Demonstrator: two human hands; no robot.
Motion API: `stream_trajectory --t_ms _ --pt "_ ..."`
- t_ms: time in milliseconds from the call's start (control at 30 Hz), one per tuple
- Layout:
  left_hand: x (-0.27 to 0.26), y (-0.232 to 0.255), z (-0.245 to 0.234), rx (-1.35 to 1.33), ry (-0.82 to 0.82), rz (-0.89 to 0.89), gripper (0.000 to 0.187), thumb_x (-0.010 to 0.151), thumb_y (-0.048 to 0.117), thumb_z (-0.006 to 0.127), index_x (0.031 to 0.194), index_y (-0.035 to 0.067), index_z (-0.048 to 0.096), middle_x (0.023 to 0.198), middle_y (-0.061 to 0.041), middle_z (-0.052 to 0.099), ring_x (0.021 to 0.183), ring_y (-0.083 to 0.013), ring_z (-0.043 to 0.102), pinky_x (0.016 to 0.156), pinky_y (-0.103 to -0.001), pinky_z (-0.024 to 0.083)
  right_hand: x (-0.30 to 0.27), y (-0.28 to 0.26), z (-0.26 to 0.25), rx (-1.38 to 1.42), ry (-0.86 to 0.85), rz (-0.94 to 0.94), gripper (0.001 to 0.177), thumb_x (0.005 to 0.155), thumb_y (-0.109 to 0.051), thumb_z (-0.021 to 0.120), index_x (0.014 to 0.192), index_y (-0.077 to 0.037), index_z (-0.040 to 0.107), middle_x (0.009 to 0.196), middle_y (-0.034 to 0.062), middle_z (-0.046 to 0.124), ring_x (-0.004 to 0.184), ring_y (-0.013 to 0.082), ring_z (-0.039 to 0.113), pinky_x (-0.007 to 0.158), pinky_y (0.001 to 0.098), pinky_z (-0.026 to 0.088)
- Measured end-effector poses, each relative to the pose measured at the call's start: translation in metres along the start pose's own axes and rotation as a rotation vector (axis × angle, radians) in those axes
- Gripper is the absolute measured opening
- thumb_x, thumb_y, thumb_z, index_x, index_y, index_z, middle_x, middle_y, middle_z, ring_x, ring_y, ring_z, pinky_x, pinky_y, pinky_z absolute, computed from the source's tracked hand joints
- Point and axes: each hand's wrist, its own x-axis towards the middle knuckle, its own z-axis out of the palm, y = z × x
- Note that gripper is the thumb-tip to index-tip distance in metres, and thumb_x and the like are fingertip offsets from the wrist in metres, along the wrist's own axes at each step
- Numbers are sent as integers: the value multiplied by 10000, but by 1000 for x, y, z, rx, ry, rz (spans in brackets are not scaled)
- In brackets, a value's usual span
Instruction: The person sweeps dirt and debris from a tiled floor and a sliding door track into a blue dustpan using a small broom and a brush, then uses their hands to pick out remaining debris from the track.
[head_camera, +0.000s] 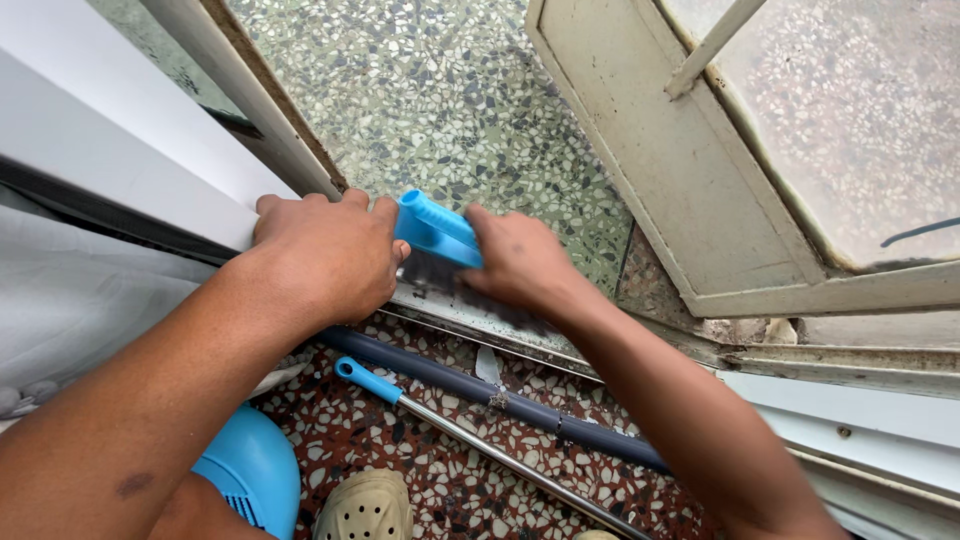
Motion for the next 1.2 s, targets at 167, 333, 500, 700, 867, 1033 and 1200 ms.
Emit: stream_trajectory --t_ms 167,333,500,700,867,1033,1200 --pt "4 -1 -1 40 -7 -24 460 1061 418 405 1449 176 454 1406 -98 540 1289 -362 551 1016 -698 373 65 27 68 206 24 -13 606 687 -206 850 1233 -108 606 922 144 746 841 307 735 809 416 599" --pt "5 -4 -3 2 -22 -43 465 1062 424 412 1457 182 460 1421 -95 545 1289 -363 566 1020 -700 375 64 92 10 189 -264 -30 815 646 -207 919 1393 -145 601 1182 110 720 1074 280 677 1000 411 530" --pt "10 -2 -2 28 -16 -18 466 1057 406 393 1462 178 427 1409 -101 519 1280 -364 539 996 -730 344 55 87 -9 155 -176 36 758 672 -213 907 1376 -147 634 1163 138 740 1078 286 705 1007 441 544" --pt "10 -3 -1 20 -26 -25 474 1064 416 409 1461 161 452 1413 -98 542 1286 -360 561 1007 -715 373 82 60 74 353 -87 -23 635 710 -208 887 1297 -107 667 1102 89 753 1021 255 709 969 409 572" --pt "7 -3 -2 0 -10 -25 452 1063 399 407 1450 171 460 1418 -88 539 1295 -350 551 1012 -717 365 92 83 17 292 -398 118 773 678 -204 858 1406 -230 601 1115 95 713 966 282 678 904 448 603" --pt "11 -4 1 16 -8 -23 458 1068 405 405 1444 151 472 1400 -101 559 1279 -357 569 997 -692 385 90 92 0 132 -162 -124 796 628 -197 959 1337 -103 609 1138 126 714 1022 252 673 957 414 549" --pt "13 -5 5 10 -11 -9 441 1067 390 413 1442 165 475 1398 -87 569 1271 -344 582 1001 -695 384 76 60 45 357 -306 52 658 689 -171 871 1314 -129 669 1133 156 778 1011 268 722 942 424 596"
